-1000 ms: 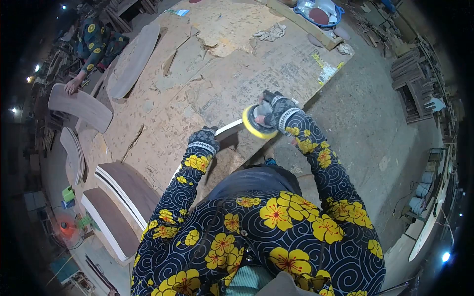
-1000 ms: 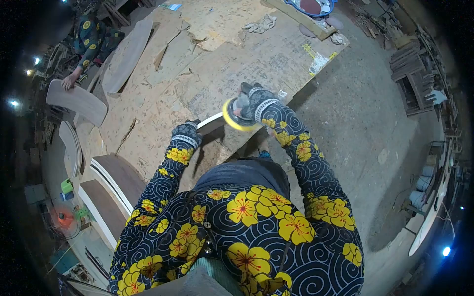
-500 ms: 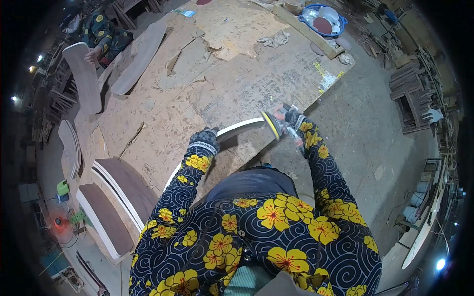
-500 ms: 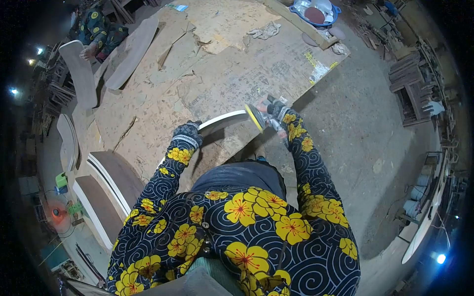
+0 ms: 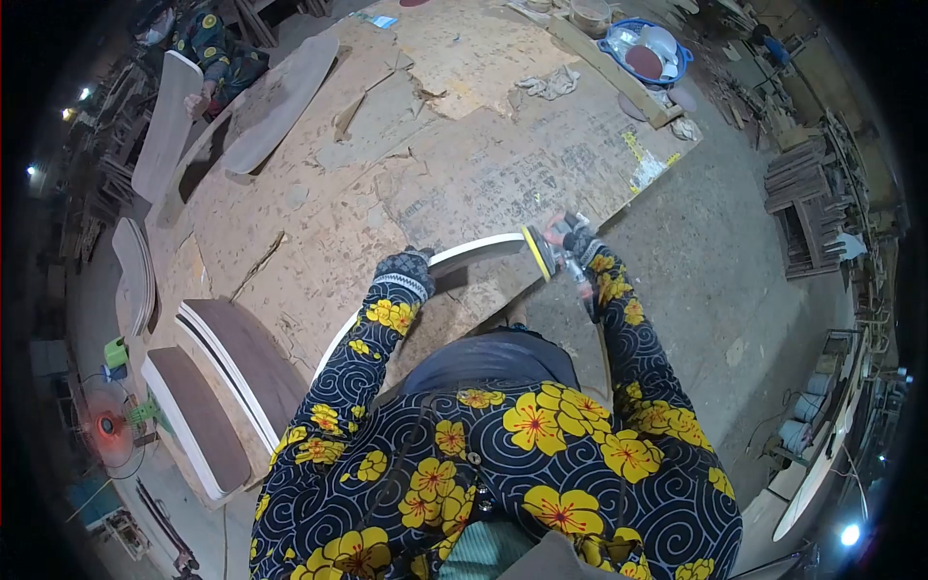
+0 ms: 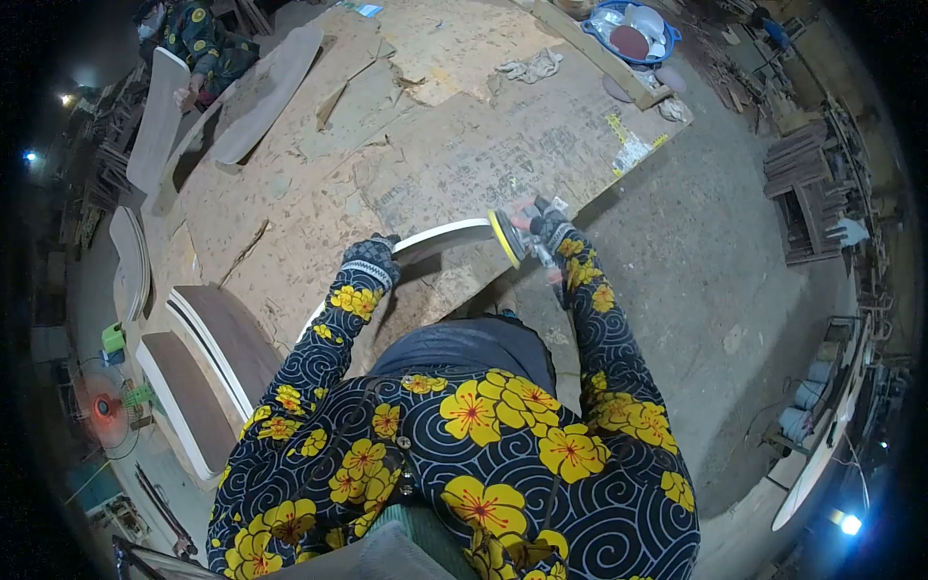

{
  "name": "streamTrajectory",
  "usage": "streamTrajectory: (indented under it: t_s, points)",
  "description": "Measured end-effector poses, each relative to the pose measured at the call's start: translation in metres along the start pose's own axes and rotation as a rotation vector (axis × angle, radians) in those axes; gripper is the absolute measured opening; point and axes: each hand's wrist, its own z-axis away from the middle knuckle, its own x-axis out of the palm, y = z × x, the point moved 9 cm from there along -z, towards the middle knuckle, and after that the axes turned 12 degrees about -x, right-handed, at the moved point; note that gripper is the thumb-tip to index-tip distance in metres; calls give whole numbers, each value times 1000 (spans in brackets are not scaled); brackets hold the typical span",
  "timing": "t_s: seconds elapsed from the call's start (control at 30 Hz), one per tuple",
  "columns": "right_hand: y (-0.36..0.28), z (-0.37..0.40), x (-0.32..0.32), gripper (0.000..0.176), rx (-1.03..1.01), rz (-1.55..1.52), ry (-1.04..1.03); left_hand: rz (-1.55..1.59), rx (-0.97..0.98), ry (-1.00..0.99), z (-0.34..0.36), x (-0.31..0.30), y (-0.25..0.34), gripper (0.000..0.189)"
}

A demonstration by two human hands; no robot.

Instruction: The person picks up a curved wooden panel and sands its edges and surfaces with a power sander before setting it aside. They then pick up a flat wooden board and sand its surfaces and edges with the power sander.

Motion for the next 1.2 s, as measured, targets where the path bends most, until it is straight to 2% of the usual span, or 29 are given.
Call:
streamTrajectory:
  t_s: [0.07, 0.1, 0.2, 0.3, 0.4, 0.43, 0.53, 0.6, 0.7, 0.73, 0.83, 0.93, 0.97, 1.07, 1.1, 1.2]
  points:
    - [-34, 10, 2, 38, 13, 120, 13, 2, 24, 58, 3, -4, 2, 40]
    - [-62, 3, 12, 48, -260, 184, -73, 0, 23, 62, 5, -5, 2, 39]
    - [-139, 12, 66, 51, -348, 1050, -214, 17, 35, 84, 6, -5, 3, 39]
    - [-167, 34, 141, 51, -382, 1379, -363, 49, 41, 99, 8, -9, 3, 39]
    - [-155, 37, 150, 49, -280, 1205, -255, 53, 55, 94, 4, -4, 0, 40]
    - [-137, 23, 149, 54, -146, 1341, -341, 44, 56, 68, -2, 2, -1, 40]
    - [-145, 28, 85, 63, -76, 1163, -24, 47, 41, 12, 1, 3, 1, 39]
    - [-93, 10, 27, 70, -135, 965, 104, 47, 39, 21, 2, -1, 1, 39]
    - [-58, 13, -12, 72, 40, 584, 161, 65, 62, 108, -1, 0, 1, 38]
    - [-63, 12, -12, 71, 26, 621, 154, 82, 68, 148, 2, -3, 2, 36]
    - [-92, 16, -3, 68, -22, 710, 161, 48, 27, 23, -1, 2, 0, 46]
    - [-120, 8, 39, 63, -188, 859, -17, 48, 22, 14, -1, 7, 0, 47]
    - [-124, 6, 60, 62, -182, 967, -118, 51, 23, 27, -2, 9, 0, 47]
    - [-149, 13, 95, 62, -147, 1174, -202, 50, 3, 14, -1, 7, 0, 45]
    - [-146, 8, 96, 61, -211, 1192, -225, 47, -7, -1, 2, 6, 1, 44]
    - [-129, 4, 61, 62, -102, 1005, -175, 72, 3, 10, 2, 8, 0, 43]
